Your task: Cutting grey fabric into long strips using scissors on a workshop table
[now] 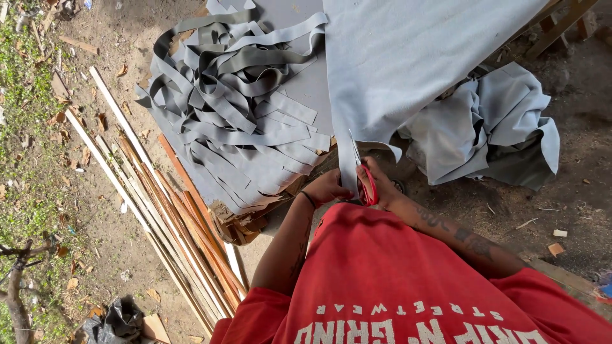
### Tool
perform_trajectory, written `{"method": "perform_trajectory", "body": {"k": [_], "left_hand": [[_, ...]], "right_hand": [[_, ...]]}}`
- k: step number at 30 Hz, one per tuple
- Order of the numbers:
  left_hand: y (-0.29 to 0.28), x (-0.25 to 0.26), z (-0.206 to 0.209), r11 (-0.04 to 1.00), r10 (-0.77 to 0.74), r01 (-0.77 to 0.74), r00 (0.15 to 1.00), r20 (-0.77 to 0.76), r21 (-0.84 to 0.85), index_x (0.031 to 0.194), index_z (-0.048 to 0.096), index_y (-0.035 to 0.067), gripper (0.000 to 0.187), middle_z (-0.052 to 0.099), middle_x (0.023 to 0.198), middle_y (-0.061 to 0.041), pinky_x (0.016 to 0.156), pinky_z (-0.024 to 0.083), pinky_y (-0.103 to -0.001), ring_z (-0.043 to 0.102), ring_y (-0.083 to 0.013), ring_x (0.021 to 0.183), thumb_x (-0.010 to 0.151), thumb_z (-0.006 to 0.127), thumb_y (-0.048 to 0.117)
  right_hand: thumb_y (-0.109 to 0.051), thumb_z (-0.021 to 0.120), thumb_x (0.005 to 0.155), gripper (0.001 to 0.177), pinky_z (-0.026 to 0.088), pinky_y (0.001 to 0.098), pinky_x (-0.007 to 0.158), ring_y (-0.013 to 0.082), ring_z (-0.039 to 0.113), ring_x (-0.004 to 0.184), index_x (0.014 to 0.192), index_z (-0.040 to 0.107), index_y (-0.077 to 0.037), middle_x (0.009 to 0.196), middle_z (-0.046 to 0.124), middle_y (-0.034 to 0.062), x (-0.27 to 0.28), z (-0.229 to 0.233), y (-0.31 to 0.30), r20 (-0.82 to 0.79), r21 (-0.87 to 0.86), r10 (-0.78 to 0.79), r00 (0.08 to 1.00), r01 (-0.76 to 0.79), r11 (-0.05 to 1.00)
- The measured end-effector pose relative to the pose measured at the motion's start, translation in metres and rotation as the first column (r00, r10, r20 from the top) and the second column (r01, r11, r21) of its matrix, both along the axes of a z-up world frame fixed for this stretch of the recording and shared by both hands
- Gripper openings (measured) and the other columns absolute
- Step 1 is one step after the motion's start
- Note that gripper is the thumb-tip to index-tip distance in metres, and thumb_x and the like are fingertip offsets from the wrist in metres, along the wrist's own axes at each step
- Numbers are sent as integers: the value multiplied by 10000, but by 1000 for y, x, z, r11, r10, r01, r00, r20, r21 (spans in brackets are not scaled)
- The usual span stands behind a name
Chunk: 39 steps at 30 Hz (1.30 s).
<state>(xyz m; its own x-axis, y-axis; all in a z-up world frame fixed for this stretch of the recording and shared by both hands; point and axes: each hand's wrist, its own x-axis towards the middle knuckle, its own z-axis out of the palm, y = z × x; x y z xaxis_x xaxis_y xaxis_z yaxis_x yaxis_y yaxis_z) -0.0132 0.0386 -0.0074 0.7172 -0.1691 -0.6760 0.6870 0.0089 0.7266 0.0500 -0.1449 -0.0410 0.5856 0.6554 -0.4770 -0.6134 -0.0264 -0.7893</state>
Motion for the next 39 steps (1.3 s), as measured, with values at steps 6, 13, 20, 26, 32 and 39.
{"method": "perform_trajectory", "body": {"k": [6,13,20,26,32,39], "left_hand": [[10,-10,-1,1000,-13,13,1000,-15,-13,1084,670,16,336,757,941,-130,685,564,-304,731,-237,764,774,799,14],[12,-10,6,996,-84,84,996,4,-26,994,696,41,272,749,805,-87,668,553,-274,709,-184,700,750,815,29],[15,-13,-3,997,-67,68,997,33,-47,995,682,41,287,746,803,-106,665,552,-295,714,-205,697,749,828,37],[17,-18,-22,997,-52,52,999,-1,-53,1036,691,24,349,746,879,-144,697,563,-325,717,-239,758,726,851,17],[38,33,28,952,238,-243,970,50,186,1492,447,102,823,619,1384,-179,1062,503,-438,618,-313,1268,837,905,297],[62,121,2,856,497,-515,847,190,55,1561,331,6,948,277,1611,-295,1155,419,-536,433,-473,1405,881,817,452]], "right_hand": [[-578,501,1056,592,494,386,787,218,564,811,1419,422,-117,961,523,134,12,4,13,127,-13,6,992,-4,1000],[-587,466,1063,597,489,366,683,260,611,701,1360,426,-71,829,552,148,37,-4,32,165,-46,-5,986,13,999],[-530,539,1063,594,540,351,481,243,612,503,1422,387,-82,718,554,161,52,5,45,55,-18,-70,996,71,997],[-519,537,1075,581,569,330,527,246,637,533,1423,402,-73,753,575,155,74,6,52,92,-89,-58,994,66,994],[-462,520,1085,498,561,294,473,193,611,483,1338,438,-41,694,562,131,74,25,60,35,-67,-69,997,72,995],[-421,558,1069,458,578,319,445,232,644,467,1319,478,-46,717,590,153,74,28,69,-16,-135,-108,994,105,985]]}}
